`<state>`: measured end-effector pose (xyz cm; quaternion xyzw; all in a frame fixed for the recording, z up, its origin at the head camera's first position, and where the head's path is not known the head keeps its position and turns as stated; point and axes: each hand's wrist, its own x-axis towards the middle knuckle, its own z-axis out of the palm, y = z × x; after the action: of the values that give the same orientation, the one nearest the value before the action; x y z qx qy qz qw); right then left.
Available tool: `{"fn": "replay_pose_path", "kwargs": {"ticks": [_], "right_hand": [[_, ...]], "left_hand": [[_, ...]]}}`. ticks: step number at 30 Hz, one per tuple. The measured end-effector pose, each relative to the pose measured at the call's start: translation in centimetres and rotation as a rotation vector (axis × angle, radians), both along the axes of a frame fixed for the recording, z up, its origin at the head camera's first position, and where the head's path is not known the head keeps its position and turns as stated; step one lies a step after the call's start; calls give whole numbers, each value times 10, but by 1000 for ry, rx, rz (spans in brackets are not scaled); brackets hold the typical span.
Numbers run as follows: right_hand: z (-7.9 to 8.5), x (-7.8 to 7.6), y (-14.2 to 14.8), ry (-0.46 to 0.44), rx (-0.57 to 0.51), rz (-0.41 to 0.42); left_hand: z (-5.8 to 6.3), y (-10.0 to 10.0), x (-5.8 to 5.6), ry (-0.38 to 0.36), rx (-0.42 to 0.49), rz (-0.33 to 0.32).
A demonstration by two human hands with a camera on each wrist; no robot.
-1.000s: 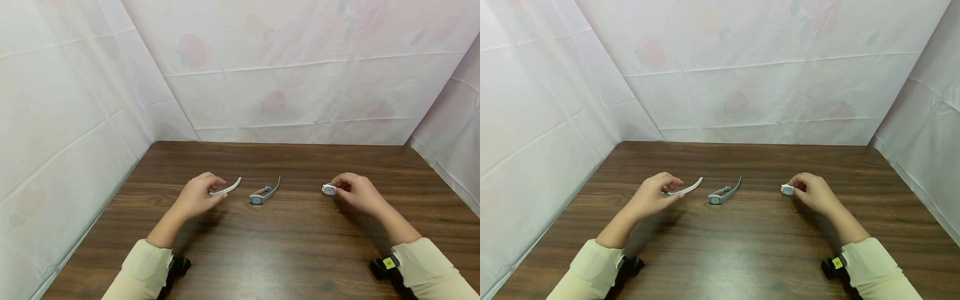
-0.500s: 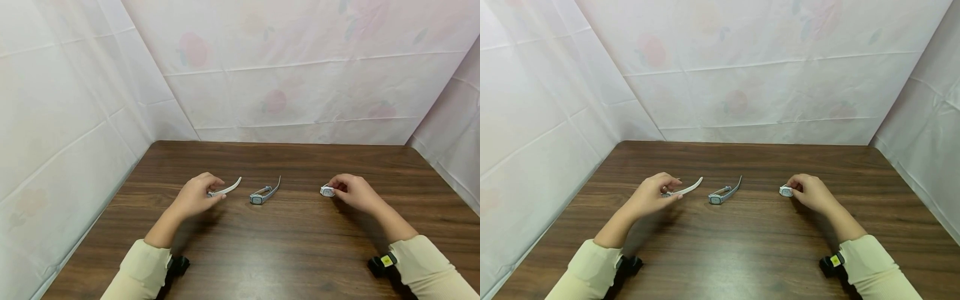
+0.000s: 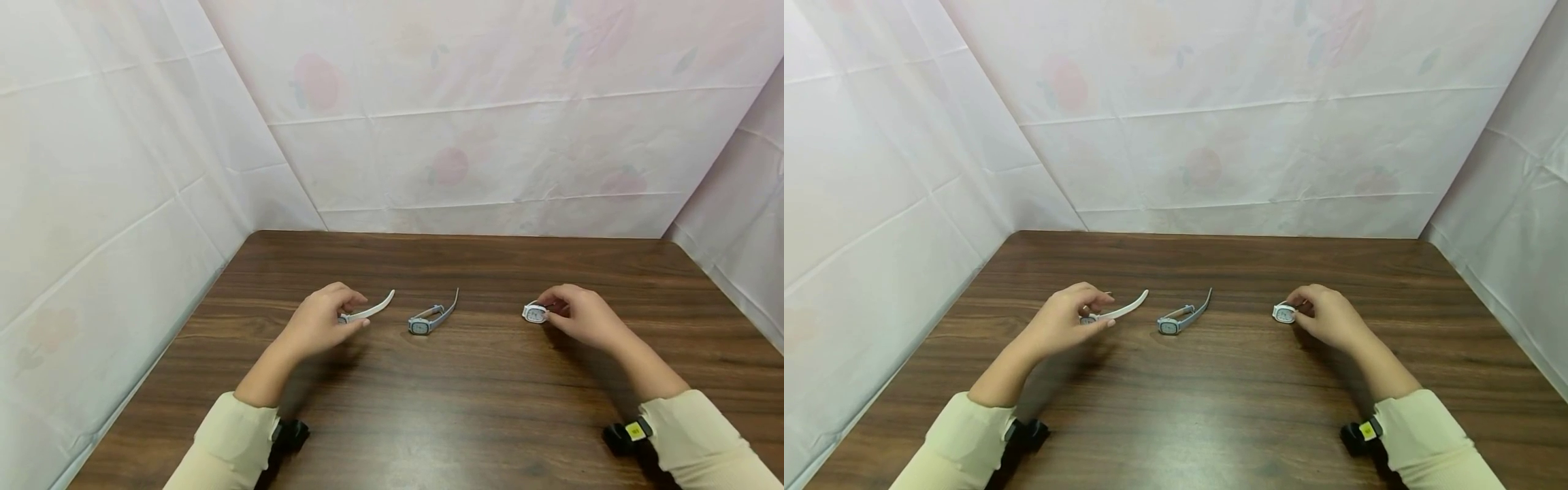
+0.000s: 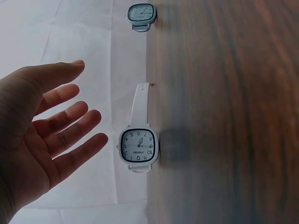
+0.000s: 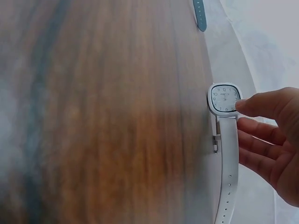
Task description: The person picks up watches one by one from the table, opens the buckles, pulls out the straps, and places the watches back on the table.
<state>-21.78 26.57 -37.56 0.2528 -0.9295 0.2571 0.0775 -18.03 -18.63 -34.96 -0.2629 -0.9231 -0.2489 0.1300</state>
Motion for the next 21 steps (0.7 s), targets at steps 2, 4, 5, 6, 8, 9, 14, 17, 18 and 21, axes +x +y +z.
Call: {"fn": "replay_pose_path", "kwargs": {"ticks": [2, 4, 5, 6, 8, 9, 14, 17, 18, 21], "right_hand": [[1, 3, 1, 37, 0, -4], [1, 7, 2, 83, 0, -10], [2, 9, 2, 105, 0, -13], [2, 12, 2, 128, -1, -17], [3, 18, 2, 167, -10, -21], [3, 20, 3, 186, -12, -25], [9, 34, 5, 264, -27, -41], [12, 42, 8, 271, -37, -43], [13, 44, 9, 266, -38, -42], [14, 50, 11, 255, -52, -40]], "left_hand": [[1, -1, 1, 3, 6, 4], [1, -3, 2, 4, 14, 8], [1, -4, 2, 1, 18, 10], [2, -5, 3, 1, 20, 12], [2, -8, 5, 6, 12, 16], [2, -10, 5, 12, 7, 16], [5, -19, 9, 57, -27, -3], [6, -23, 11, 76, -38, -12], [7, -24, 12, 79, -40, -7], [8, -28, 15, 83, -53, 6]]}}
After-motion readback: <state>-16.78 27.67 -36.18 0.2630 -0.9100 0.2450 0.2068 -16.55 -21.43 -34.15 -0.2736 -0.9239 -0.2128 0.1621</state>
